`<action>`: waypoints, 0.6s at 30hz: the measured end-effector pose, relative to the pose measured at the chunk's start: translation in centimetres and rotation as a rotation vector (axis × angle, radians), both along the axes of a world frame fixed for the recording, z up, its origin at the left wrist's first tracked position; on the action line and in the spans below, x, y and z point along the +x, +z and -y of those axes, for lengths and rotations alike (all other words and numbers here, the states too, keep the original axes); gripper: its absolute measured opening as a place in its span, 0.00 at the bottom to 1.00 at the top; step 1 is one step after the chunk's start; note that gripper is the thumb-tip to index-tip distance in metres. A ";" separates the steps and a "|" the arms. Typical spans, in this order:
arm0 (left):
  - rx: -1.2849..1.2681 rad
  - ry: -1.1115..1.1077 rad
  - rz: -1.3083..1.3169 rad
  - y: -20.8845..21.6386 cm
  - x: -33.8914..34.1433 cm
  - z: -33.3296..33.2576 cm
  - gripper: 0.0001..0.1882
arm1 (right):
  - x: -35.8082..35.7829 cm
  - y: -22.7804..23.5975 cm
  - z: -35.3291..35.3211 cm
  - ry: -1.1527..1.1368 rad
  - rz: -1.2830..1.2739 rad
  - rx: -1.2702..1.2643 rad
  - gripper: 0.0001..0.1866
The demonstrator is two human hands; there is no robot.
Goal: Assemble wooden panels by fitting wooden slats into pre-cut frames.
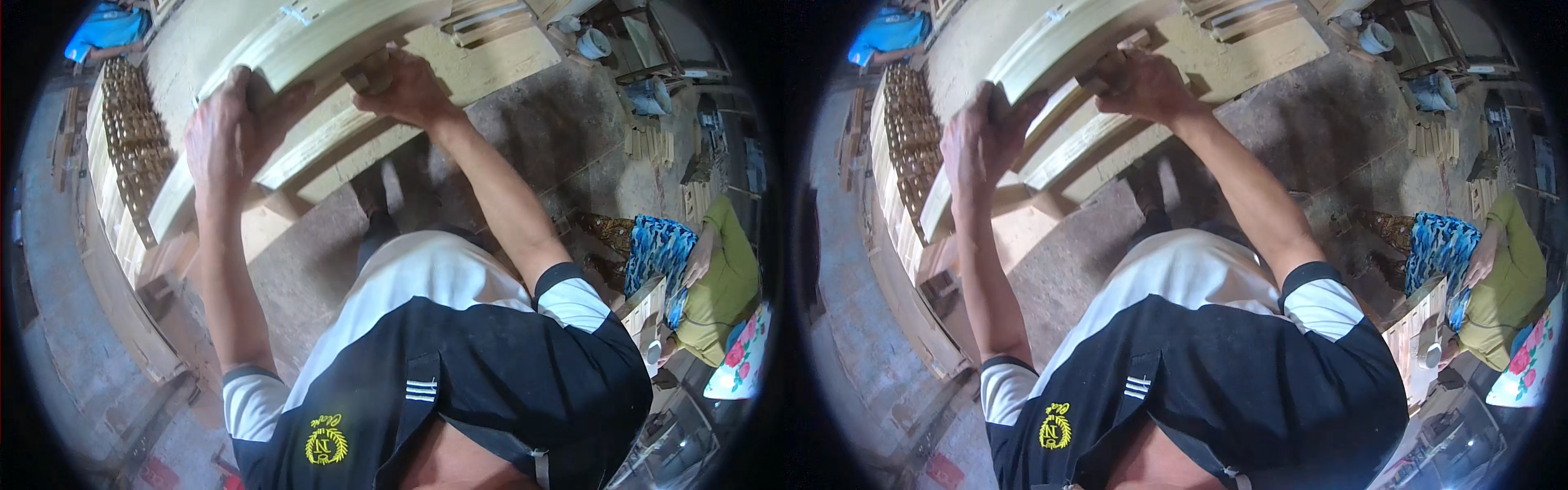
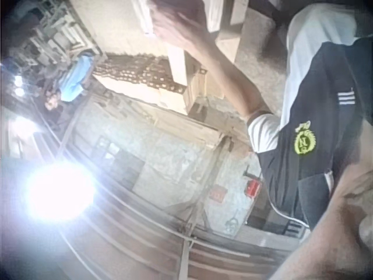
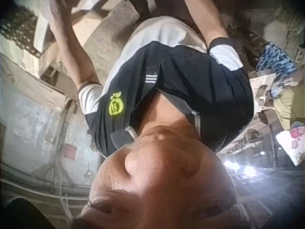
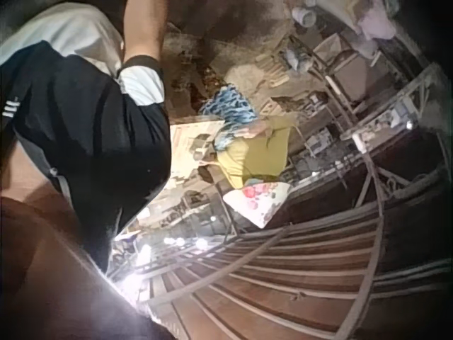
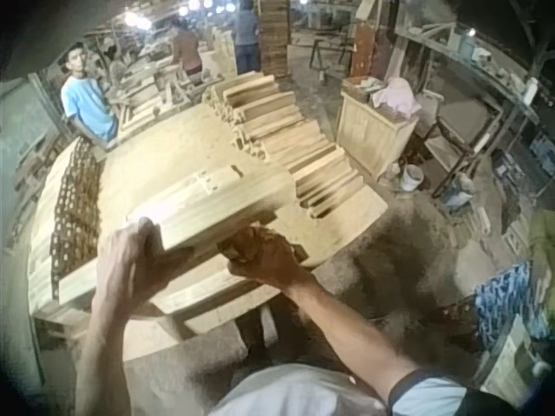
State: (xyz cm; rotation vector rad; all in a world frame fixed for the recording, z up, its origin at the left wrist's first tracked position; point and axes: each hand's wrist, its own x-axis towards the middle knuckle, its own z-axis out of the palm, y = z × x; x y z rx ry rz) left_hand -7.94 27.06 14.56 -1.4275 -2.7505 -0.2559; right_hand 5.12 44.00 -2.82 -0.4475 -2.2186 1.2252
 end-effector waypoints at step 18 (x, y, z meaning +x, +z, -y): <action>-0.055 0.037 -0.080 -3.3 -2.5 2.3 0.32 | -1.5 2.5 1.7 0.073 0.240 0.005 0.21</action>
